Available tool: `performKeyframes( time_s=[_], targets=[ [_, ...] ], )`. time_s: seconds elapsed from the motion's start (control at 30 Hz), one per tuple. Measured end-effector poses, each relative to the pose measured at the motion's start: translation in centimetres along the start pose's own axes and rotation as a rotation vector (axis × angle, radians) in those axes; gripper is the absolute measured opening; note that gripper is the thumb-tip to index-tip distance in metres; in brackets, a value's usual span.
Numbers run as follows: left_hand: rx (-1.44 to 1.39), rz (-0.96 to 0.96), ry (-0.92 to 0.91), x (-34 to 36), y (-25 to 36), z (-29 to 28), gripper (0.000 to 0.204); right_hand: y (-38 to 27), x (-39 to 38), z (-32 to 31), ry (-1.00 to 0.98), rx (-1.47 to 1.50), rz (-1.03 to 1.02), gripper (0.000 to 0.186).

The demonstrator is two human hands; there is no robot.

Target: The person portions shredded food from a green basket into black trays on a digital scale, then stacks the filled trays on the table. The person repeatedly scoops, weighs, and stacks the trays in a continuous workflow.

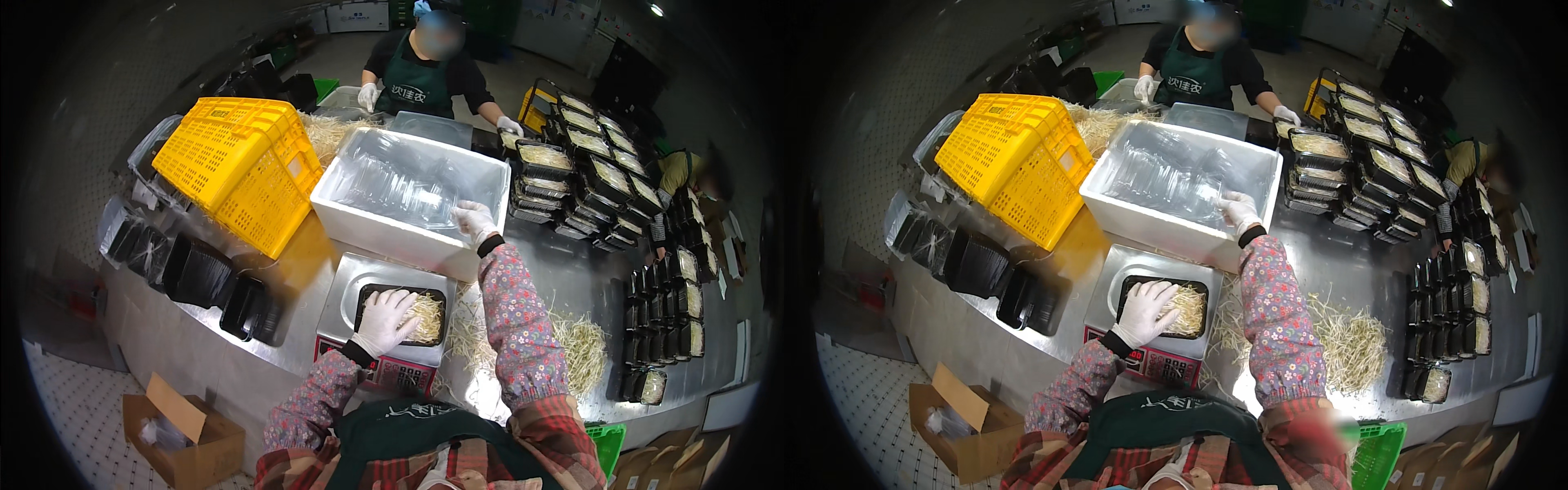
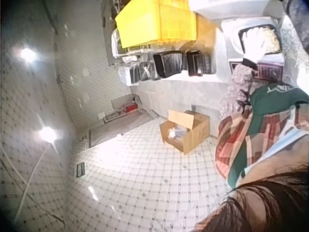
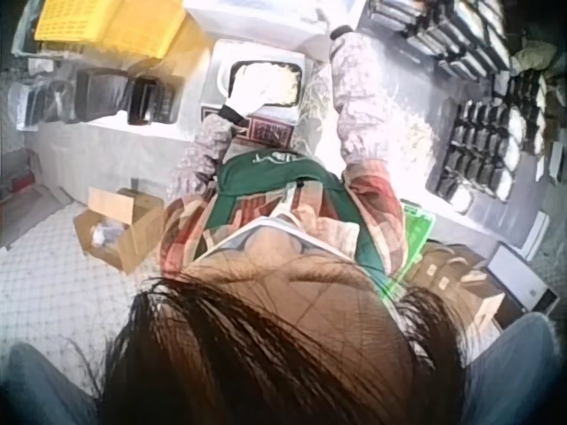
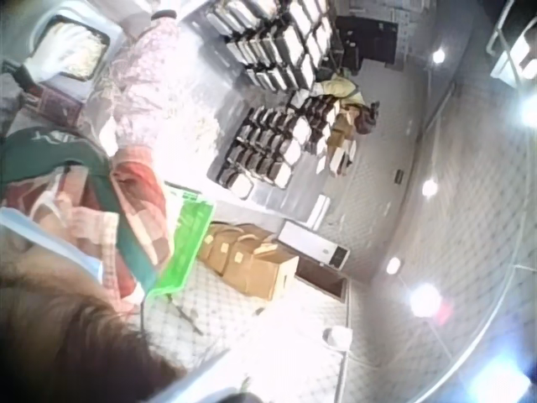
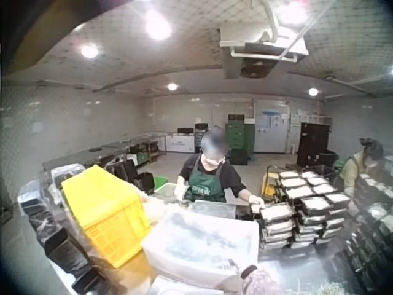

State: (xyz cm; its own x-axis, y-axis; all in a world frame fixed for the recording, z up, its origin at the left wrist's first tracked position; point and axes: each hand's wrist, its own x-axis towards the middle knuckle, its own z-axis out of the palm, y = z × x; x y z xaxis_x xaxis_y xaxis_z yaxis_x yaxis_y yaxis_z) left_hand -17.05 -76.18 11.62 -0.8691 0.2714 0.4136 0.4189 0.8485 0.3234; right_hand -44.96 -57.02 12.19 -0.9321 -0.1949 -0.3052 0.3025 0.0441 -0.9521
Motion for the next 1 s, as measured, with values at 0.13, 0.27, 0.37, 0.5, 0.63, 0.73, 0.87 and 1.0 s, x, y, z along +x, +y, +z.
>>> performKeyframes(
  time_s=[0.13,0.27,0.37,0.5,0.63,0.73,0.87,1.0],
  targets=[
    [0.012,-0.009,-0.011,0.4,0.4,0.2,0.049,-0.5,-1.1,-3.5,0.119,0.121,-0.103,0.021],
    [0.024,0.002,0.002,0.6,0.9,-0.5,0.047,-0.4,-1.7,-7.5,0.297,0.042,-0.194,0.022],
    [-0.071,-0.03,0.058,0.4,0.7,-1.8,0.043,-2.0,-3.0,-11.0,0.404,-0.186,-0.33,0.029],
    [-0.433,-0.194,0.331,0.6,0.2,-7.4,0.037,-6.8,-9.6,-11.9,0.526,-0.291,-0.741,0.024],
    [-1.345,-0.547,0.308,1.7,-2.0,-12.0,0.075,-11.6,-19.9,-5.4,0.191,-0.081,-0.997,0.018],
    [-1.741,-0.54,0.001,3.8,-1.9,-14.9,0.085,-11.1,-23.4,-1.3,-0.117,-0.62,-1.529,0.024],
    [-1.607,-0.598,0.064,3.2,-0.9,-15.9,0.061,-9.2,-25.2,1.6,-0.575,-0.7,-1.446,0.054],
    [-1.504,-0.583,0.309,-0.1,-2.4,-12.0,0.06,-3.6,-25.0,0.9,-0.437,-0.251,-0.939,0.07]
  ],
)
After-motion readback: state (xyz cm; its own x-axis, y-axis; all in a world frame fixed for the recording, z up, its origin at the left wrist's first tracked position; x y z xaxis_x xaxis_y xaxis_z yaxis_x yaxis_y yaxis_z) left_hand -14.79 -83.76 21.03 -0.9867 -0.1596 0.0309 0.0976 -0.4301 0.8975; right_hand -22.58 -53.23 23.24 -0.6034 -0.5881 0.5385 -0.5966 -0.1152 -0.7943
